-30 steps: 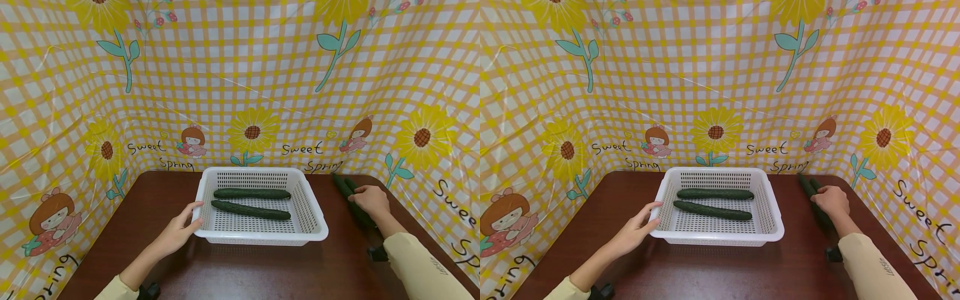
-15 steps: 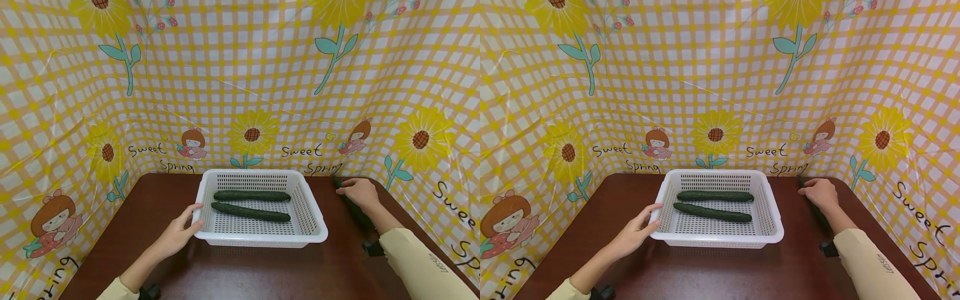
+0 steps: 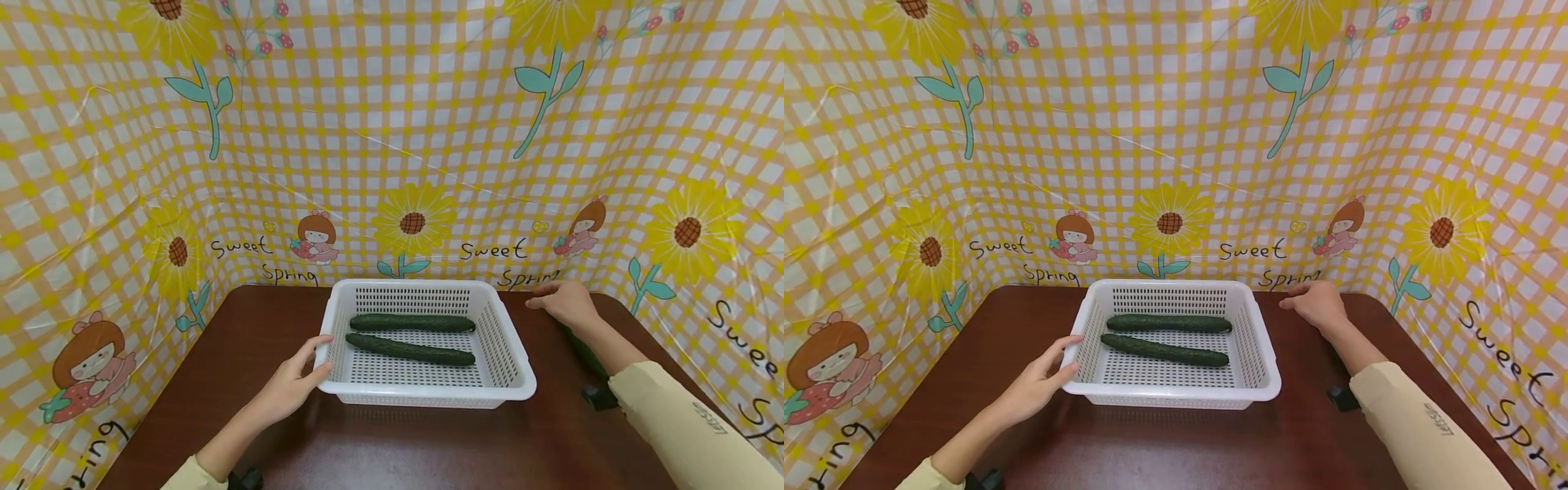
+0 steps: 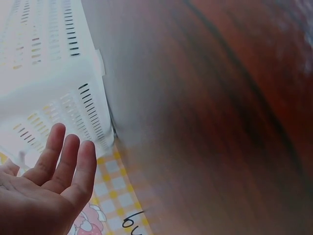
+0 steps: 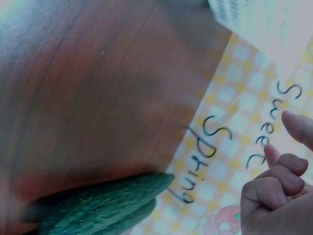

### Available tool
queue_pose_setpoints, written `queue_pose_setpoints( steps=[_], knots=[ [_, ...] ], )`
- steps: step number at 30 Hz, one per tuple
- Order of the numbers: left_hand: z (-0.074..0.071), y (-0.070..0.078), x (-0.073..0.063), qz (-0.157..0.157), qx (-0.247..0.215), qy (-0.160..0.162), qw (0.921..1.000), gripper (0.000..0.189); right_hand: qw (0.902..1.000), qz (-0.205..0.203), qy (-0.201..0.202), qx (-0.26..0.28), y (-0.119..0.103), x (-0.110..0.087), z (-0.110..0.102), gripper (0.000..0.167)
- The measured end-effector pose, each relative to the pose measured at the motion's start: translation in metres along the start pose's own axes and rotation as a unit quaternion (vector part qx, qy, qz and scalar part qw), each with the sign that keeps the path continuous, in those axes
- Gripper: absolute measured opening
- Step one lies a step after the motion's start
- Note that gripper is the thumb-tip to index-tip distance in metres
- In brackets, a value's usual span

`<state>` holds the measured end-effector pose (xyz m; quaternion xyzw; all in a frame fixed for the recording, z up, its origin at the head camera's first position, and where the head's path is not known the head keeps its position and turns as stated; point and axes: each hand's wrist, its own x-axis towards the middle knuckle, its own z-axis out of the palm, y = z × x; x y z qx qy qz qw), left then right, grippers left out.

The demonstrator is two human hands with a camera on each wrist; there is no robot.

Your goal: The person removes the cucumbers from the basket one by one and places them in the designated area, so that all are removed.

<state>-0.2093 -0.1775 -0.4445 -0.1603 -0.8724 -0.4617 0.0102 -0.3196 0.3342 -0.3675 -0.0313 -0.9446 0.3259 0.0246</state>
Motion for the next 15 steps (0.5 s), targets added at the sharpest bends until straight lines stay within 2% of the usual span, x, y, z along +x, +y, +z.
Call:
queue_pose_setpoints(
  steps=[15],
  knots=[
    [-0.001, 0.003, 0.0, 0.004, -0.015, -0.005, 0.9999, 0.049, 0.9975, -0.031, -0.063, 0.011, -0.05, 0.004, 0.01, 0.052]
  ],
)
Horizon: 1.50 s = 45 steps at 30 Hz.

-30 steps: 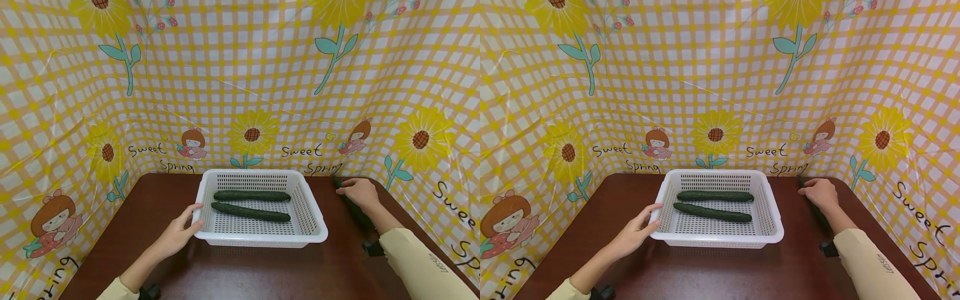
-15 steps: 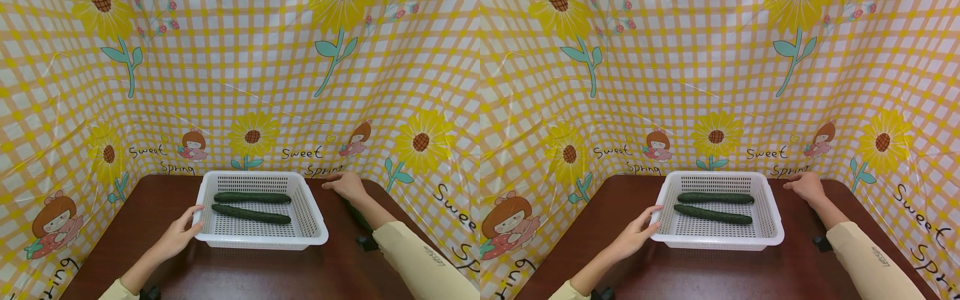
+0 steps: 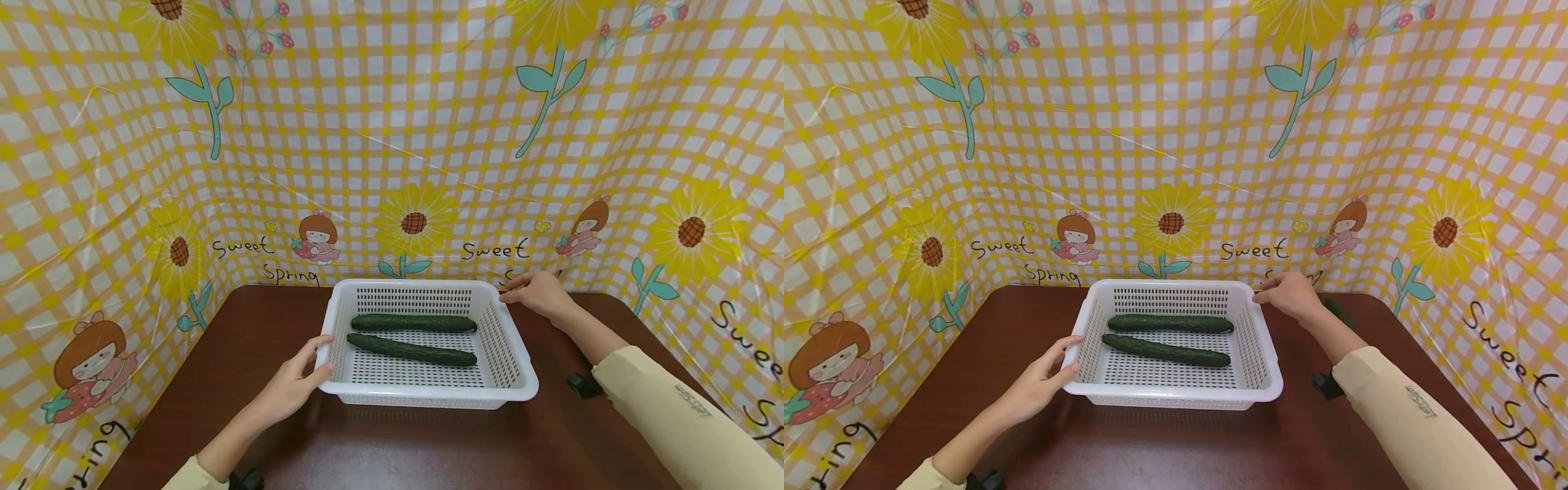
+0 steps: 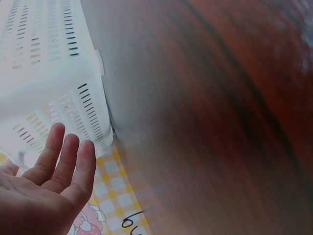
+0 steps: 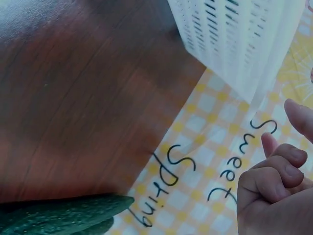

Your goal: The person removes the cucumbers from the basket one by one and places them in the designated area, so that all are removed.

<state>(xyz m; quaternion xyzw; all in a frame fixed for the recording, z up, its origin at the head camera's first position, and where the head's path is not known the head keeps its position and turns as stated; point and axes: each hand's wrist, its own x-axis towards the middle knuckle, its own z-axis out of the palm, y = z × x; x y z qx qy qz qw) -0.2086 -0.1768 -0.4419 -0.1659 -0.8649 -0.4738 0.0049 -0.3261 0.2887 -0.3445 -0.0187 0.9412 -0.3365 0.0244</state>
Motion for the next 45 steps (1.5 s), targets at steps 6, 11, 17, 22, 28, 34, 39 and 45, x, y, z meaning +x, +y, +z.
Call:
queue_pose_setpoints(
  steps=[6, 11, 17, 22, 28, 34, 39, 45],
  knots=[
    [0.0, 0.0, 0.0, 0.002, -0.002, 0.0, 1.0, 0.049, 0.9996, -0.014, -0.022, 0.011, -0.016, 0.003, 0.005, 0.048],
    [0.0, -0.001, 0.0, 0.002, -0.001, 0.0, 1.0, 0.05, 0.9984, -0.025, -0.051, 0.009, -0.028, 0.007, 0.009, 0.049],
    [0.001, -0.002, 0.001, 0.001, 0.002, -0.001, 1.0, 0.051, 0.9964, -0.022, -0.08, 0.021, -0.044, 0.013, 0.014, 0.045],
    [0.001, -0.003, 0.001, -0.002, 0.002, -0.001, 1.0, 0.051, 0.9934, -0.023, -0.105, 0.041, -0.055, 0.016, 0.023, 0.039],
    [0.001, -0.002, 0.001, -0.004, 0.004, 0.004, 1.0, 0.051, 0.9889, -0.026, -0.136, 0.052, -0.067, 0.021, 0.035, 0.038],
    [0.0, 0.0, 0.001, -0.004, 0.007, 0.005, 1.0, 0.051, 0.9851, -0.037, -0.157, 0.059, -0.075, 0.026, 0.046, 0.037],
    [0.001, -0.001, 0.001, 0.0, 0.008, 0.003, 1.0, 0.051, 0.9814, -0.04, -0.176, 0.065, -0.077, 0.031, 0.058, 0.04],
    [0.001, -0.001, 0.001, 0.001, 0.01, 0.005, 0.9999, 0.051, 0.9784, -0.036, -0.189, 0.075, -0.079, 0.035, 0.072, 0.039]
  ],
)
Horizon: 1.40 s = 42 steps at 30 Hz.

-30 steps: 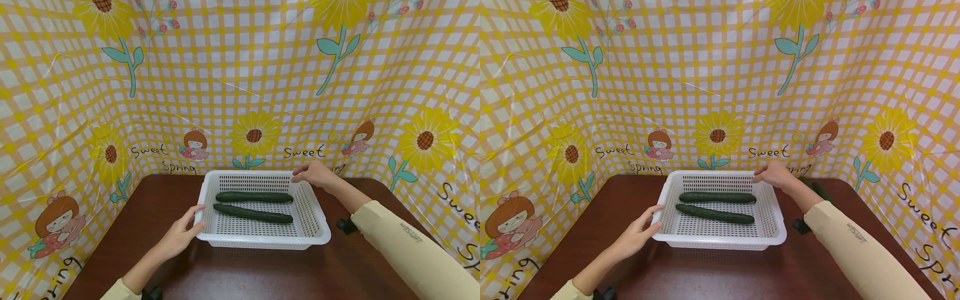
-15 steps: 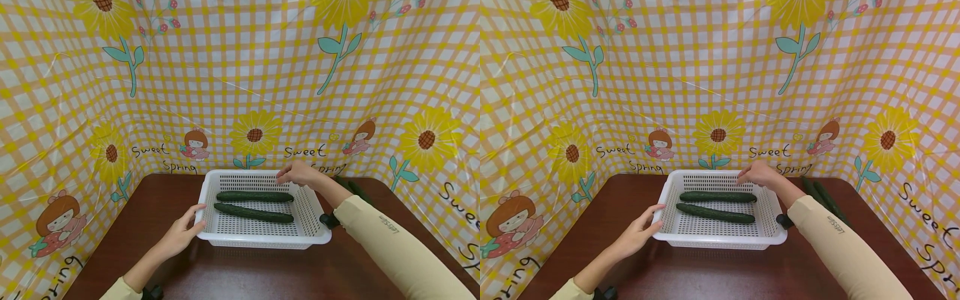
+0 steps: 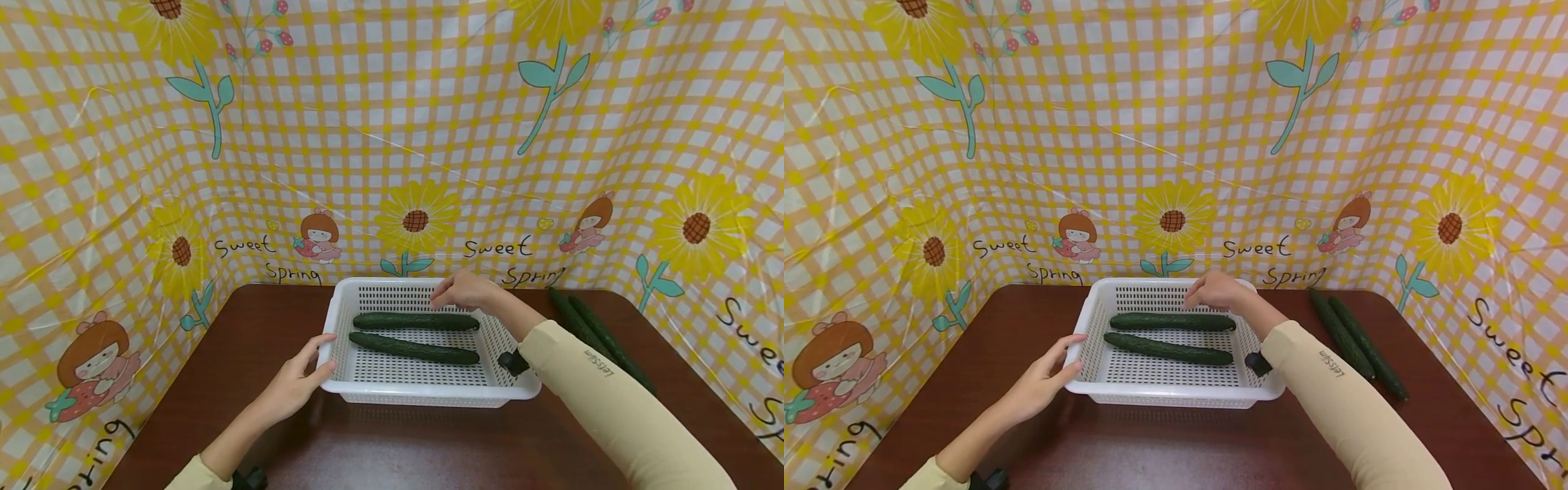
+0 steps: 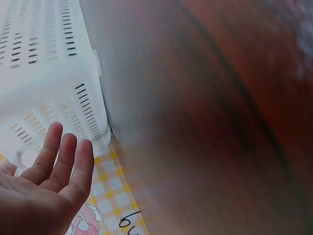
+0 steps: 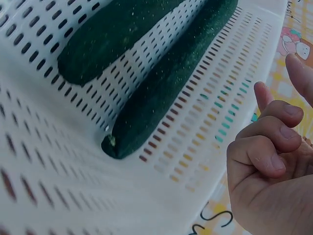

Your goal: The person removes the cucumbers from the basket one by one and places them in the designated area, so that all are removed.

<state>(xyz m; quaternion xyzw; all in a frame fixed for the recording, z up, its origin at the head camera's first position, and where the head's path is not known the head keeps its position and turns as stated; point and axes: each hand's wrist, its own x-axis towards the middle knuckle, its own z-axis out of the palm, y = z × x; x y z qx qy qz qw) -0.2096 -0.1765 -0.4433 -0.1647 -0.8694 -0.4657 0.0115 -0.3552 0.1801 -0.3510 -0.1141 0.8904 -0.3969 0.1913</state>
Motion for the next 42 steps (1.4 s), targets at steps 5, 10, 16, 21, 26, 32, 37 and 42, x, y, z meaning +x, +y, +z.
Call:
queue_pose_setpoints(
  steps=[5, 10, 16, 21, 26, 32, 37, 42],
  knots=[
    [0.0, 0.001, -0.001, -0.001, -0.004, -0.003, 1.0, 0.051, 0.9999, 0.006, -0.007, 0.009, -0.002, 0.007, 0.01, 0.035],
    [0.0, 0.001, 0.001, 0.0, -0.005, -0.006, 1.0, 0.052, 0.9997, 0.015, -0.018, 0.004, -0.002, 0.014, 0.021, 0.033],
    [0.001, 0.0, 0.001, 0.0, -0.002, -0.005, 1.0, 0.052, 0.9991, 0.033, -0.02, -0.016, 0.001, 0.025, 0.031, 0.033],
    [0.0, 0.001, 0.0, 0.0, -0.009, -0.005, 0.9999, 0.052, 0.9982, 0.036, -0.042, -0.023, 0.002, 0.031, 0.038, 0.028],
    [0.0, 0.0, 0.0, 0.0, -0.011, -0.004, 0.9999, 0.053, 0.9955, 0.027, -0.075, -0.051, 0.005, 0.036, 0.045, 0.02],
    [0.0, 0.0, 0.0, -0.001, -0.015, -0.005, 0.9999, 0.052, 0.9884, 0.013, -0.122, -0.09, 0.011, 0.039, 0.05, 0.015],
    [0.0, -0.001, 0.0, 0.0, -0.009, -0.005, 0.9999, 0.052, 0.98, -0.006, -0.161, -0.117, 0.014, 0.04, 0.054, 0.019],
    [0.0, -0.001, 0.0, 0.005, -0.013, -0.01, 0.9999, 0.052, 0.9744, -0.01, -0.179, -0.136, 0.014, 0.039, 0.056, 0.023]
  ],
)
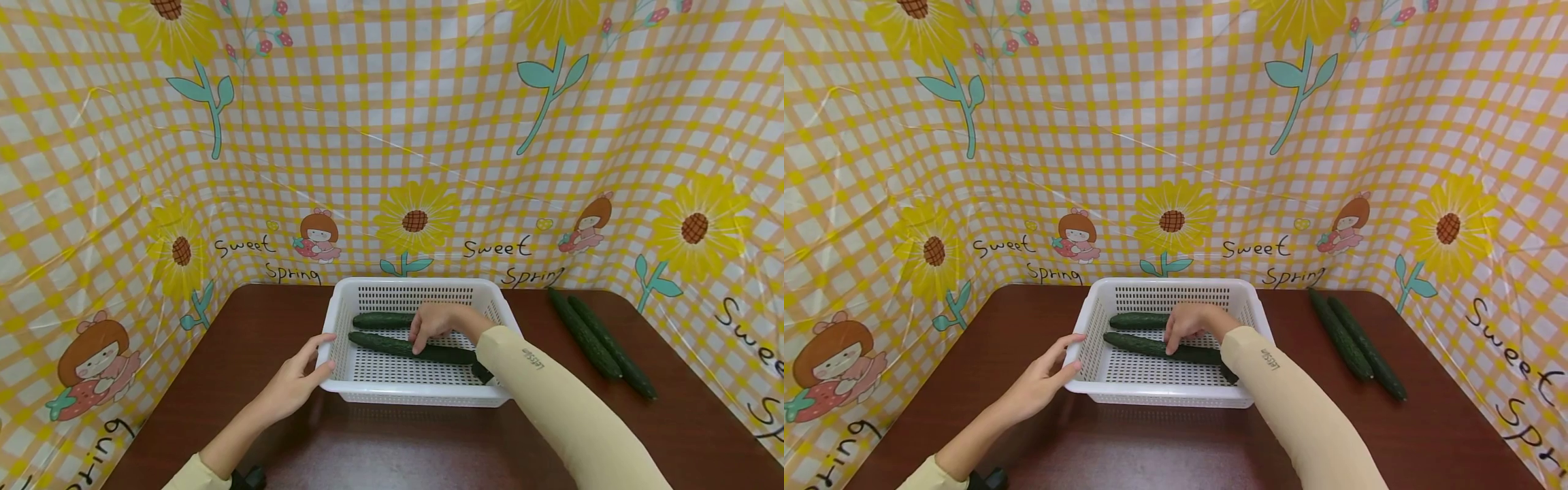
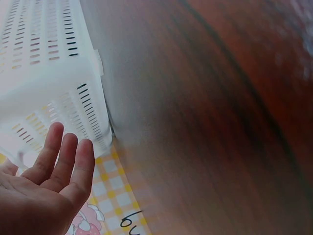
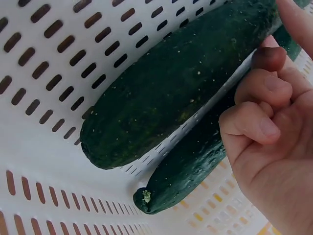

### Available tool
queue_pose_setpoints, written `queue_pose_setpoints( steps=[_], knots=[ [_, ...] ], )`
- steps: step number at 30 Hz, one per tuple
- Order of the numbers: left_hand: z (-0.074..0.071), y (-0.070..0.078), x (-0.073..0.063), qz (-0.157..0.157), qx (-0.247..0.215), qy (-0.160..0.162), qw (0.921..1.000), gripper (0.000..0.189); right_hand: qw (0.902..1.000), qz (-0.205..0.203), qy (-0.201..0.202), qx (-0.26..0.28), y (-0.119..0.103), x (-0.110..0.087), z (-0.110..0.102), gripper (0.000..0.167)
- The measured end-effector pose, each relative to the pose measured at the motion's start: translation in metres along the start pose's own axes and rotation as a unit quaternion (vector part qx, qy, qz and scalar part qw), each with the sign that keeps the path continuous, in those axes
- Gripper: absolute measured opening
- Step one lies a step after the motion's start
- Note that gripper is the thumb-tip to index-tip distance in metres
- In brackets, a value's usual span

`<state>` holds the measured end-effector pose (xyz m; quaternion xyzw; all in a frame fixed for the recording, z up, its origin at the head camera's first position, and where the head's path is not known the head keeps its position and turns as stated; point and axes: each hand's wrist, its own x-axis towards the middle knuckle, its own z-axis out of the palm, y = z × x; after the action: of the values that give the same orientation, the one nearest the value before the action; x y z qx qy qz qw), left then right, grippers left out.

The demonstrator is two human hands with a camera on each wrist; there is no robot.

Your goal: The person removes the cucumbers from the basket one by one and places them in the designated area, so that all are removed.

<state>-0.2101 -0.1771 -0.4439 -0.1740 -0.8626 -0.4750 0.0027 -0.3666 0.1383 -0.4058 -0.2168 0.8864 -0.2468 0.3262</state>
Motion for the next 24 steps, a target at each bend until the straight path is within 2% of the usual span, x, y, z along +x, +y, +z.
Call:
queue_pose_setpoints(
  steps=[6, 11, 16, 24],
  knots=[
    [-0.0001, 0.001, -0.0004, -0.002, 0.001, 0.002, 1.0, 0.051, 0.9995, 0.017, -0.01, -0.026, -0.0005, 0.0029, 0.0024, 0.027],
    [-0.0003, 0.0019, -0.0008, -0.005, 0.005, 0.006, 1.0, 0.052, 0.9987, 0.003, -0.005, -0.05, -0.0003, 0.0043, 0.0041, 0.014],
    [-0.001, 0.0015, -0.0009, -0.005, 0.0, 0.003, 1.0, 0.053, 0.9987, -0.016, 0.011, -0.048, -0.0027, 0.0029, 0.0058, 0.013],
    [-0.0006, -0.0004, 0.0004, 0.004, 0.006, 0.001, 1.0, 0.052, 0.9961, -0.031, 0.063, -0.053, 0.0019, 0.0063, 0.0066, 0.022]
  ],
)
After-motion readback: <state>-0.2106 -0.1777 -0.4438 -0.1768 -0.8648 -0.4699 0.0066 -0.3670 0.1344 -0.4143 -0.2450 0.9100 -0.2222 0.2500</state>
